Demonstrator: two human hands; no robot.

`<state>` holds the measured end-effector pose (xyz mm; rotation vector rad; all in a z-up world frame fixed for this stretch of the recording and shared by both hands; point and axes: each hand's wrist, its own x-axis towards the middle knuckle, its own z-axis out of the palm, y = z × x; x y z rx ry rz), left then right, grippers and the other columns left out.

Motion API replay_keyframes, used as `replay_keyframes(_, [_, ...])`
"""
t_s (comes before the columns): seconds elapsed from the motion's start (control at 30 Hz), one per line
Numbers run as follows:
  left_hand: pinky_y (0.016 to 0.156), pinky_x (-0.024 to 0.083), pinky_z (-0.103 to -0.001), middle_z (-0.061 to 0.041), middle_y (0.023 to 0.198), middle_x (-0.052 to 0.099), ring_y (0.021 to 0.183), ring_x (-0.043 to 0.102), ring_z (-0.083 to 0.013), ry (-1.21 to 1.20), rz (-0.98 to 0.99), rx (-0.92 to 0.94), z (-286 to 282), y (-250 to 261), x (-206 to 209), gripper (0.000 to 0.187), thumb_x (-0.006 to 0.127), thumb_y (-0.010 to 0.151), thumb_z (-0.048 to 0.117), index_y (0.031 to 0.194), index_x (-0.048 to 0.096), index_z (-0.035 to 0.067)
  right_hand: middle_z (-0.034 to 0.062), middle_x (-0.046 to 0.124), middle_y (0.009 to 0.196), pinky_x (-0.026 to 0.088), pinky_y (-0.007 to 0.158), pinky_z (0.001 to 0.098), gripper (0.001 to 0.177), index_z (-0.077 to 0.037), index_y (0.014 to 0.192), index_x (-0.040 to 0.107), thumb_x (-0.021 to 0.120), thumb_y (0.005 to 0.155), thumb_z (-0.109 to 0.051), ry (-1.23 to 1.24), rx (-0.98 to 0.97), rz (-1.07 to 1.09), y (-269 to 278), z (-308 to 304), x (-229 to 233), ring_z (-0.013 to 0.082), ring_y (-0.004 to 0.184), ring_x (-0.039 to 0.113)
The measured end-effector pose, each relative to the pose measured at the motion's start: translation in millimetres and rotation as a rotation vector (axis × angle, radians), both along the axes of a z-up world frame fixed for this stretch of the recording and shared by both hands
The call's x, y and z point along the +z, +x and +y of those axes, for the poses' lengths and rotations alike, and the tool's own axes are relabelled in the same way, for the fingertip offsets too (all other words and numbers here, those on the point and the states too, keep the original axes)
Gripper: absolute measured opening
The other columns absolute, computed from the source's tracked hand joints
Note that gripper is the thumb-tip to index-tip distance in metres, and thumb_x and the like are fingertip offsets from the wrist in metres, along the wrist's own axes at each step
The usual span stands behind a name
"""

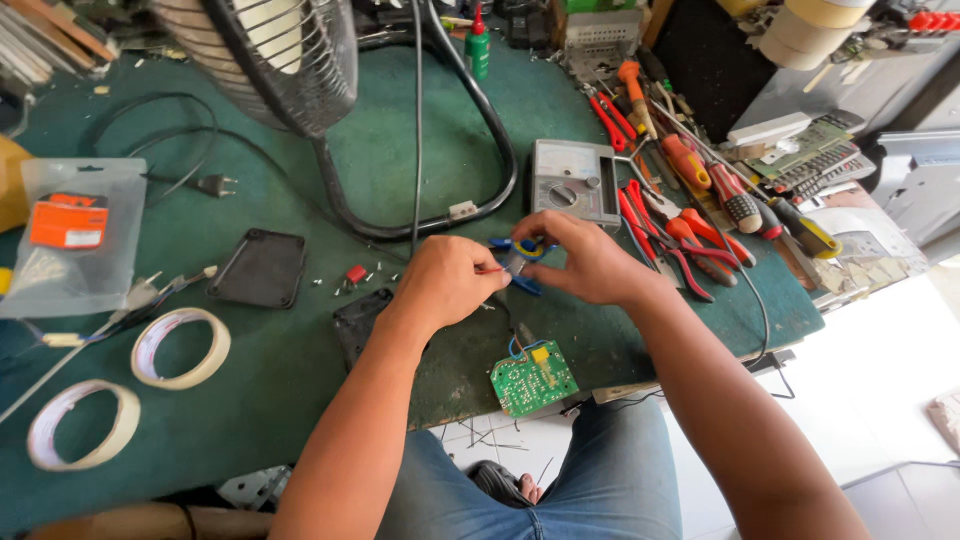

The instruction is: The person solders a wire to a green circuit board using a soldering iron and solder wire. They then strip the end of a black cable with pliers and solder it to the circuit board.

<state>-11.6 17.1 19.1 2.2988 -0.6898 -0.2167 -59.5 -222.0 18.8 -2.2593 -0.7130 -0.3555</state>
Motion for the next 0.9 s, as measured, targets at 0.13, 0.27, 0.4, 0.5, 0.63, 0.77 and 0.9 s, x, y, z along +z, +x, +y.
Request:
replay_keyframes(0.13, [0.084, 0.062, -0.048, -0.015, 0.086, 0.078, 0.097, 0.075, -0.0380, -0.013, -0.071, -0.075, 3.9, 5.3, -0.8, 0.023, 0.081, 0.084, 0.038, 0.098, 0.086, 0.021, 0.0190, 0.073, 0.114, 0.061, 0.089, 0.0507, 0.045, -0.008, 0.130, 0.064, 0.085, 0.092, -0.020, 0.010, -0.021, -0.014, -2.1, 0.4, 1.3, 0.0424, 0.103, 0.074])
replay_keyframes(0.27, [0.086, 0.058, -0.046, -0.009, 0.082, 0.072, 0.091, 0.074, -0.0288, -0.114, 0.076, -0.039, 14.7, 1.1, 16.7, 0.066, 0.093, 0.068, 0.034, 0.126, 0.073, 0.008, 0.0249, 0.072, 0.116, 0.061, 0.093, 0.0552, 0.049, -0.004, 0.132, 0.062, 0.084, 0.090, -0.016, -0.011, -0.004, 0.010, -9.9, -7.0, 26.6, 0.0487, 0.106, 0.072])
replay_keyframes(0.4, [0.076, 0.059, -0.034, 0.000, 0.081, 0.071, 0.075, 0.073, -0.0158, -0.266, 0.227, -0.017, 20.1, 16.7, -10.1, 0.046, 0.088, 0.075, 0.028, 0.115, 0.073, 0.011, 0.0118, 0.078, 0.110, 0.063, 0.095, 0.0424, 0.042, -0.009, 0.125, 0.072, 0.089, 0.087, -0.017, 0.056, -0.204, 0.044, 15.7, -58.9, 42.4, 0.0321, 0.107, 0.078])
replay_keyframes(0.5, [0.072, 0.059, -0.037, -0.003, 0.079, 0.073, 0.075, 0.076, -0.0209, -0.243, 0.227, -0.004, 20.9, 15.3, -4.1, 0.025, 0.076, 0.084, 0.024, 0.106, 0.075, 0.013, 0.0026, 0.079, 0.100, 0.060, 0.092, 0.0392, 0.028, -0.017, 0.117, 0.078, 0.087, 0.091, -0.023, -0.007, -0.512, 0.054, 77.8, -132.7, 27.0, 0.0228, 0.099, 0.078])
replay_keyframes(0.63, [0.071, 0.059, -0.038, -0.005, 0.080, 0.075, 0.076, 0.077, -0.0236, -0.224, 0.134, 0.011, 15.0, 16.3, -6.4, 0.020, 0.076, 0.085, 0.020, 0.104, 0.074, 0.015, -0.0046, 0.077, 0.088, 0.058, 0.089, 0.0408, 0.019, -0.029, 0.106, 0.080, 0.086, 0.089, -0.034, -0.205, -0.823, -0.034, 181.4, -228.8, -18.4, 0.0233, 0.093, 0.077])
replay_keyframes(0.77, [0.063, 0.057, -0.033, -0.002, 0.077, 0.072, 0.062, 0.071, -0.0165, -0.268, 0.246, 0.040, 8.2, 8.9, 11.6, 0.009, 0.071, 0.093, 0.017, 0.101, 0.071, 0.012, 0.0045, 0.080, 0.098, 0.058, 0.084, 0.0450, 0.018, -0.021, 0.103, 0.082, 0.080, 0.089, -0.032, -0.354, -0.912, -0.012, 245.8, -284.6, -35.8, 0.0303, 0.094, 0.076])
replay_keyframes(0.9, [0.062, 0.069, -0.029, -0.001, 0.088, 0.072, 0.075, 0.073, -0.0115, -0.327, 0.393, 0.057, 5.2, 2.5, 17.9, 0.006, 0.067, 0.098, 0.012, 0.103, 0.070, 0.011, 0.0199, 0.080, 0.102, 0.055, 0.085, 0.0483, 0.043, -0.008, 0.112, 0.079, 0.081, 0.094, -0.047, -0.455, -0.923, 0.122, 262.1, -271.5, -25.1, 0.0414, 0.099, 0.075])
